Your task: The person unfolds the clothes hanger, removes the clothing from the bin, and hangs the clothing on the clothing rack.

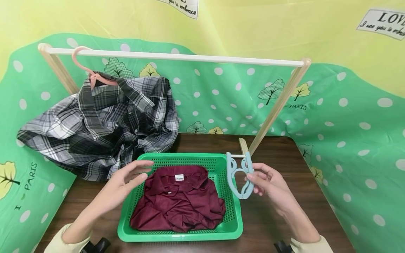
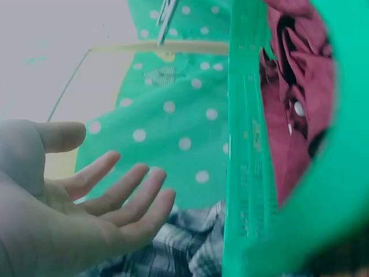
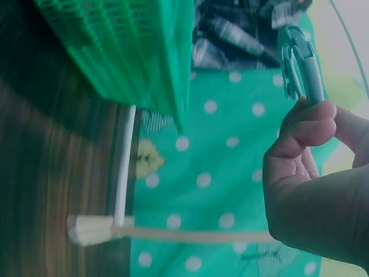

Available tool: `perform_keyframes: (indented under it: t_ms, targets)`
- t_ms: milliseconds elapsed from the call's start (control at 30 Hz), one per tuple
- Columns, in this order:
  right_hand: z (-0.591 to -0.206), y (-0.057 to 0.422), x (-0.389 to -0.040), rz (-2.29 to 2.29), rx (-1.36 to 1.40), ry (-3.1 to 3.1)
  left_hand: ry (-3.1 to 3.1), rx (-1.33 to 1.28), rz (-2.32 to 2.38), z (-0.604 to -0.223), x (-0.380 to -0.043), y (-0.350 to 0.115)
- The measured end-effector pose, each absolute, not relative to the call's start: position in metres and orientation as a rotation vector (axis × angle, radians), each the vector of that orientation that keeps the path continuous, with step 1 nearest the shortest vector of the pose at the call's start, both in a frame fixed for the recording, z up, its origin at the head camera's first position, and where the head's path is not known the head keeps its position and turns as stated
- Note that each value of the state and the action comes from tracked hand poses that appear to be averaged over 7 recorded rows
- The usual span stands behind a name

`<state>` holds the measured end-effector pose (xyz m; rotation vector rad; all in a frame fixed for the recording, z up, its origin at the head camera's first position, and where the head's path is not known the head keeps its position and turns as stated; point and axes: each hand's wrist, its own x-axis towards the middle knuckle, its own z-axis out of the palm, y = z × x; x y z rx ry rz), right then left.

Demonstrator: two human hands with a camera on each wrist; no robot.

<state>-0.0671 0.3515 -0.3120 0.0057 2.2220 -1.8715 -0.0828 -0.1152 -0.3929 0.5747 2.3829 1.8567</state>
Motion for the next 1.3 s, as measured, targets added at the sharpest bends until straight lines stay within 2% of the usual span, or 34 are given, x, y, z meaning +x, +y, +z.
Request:
perform_keyframes:
  t_ms: [333, 633, 900, 1300]
  targets:
    - [-0.307, 0.299, -0.081, -1.751, -0.129, 2.226, 2.106, 0.789, 1.811, -0.375, -0.099, -0.079]
    - [-0.315, 0.262, -0.087, -1.680, -0.148, 2.159, 1.823, 0.714, 1.879, -0.366, -0.111, -0.049]
    - [-0.320, 0.245, -0.089, -1.696, -0.149, 2.074, 1.722, 0.600, 1.968, -0.370, -0.116, -0.041]
    - [-0.333, 0.232, -0.091, -1.597, -0.231, 2.101, 1.948, 0.690, 1.894, -0.373, -0.114, -0.039]
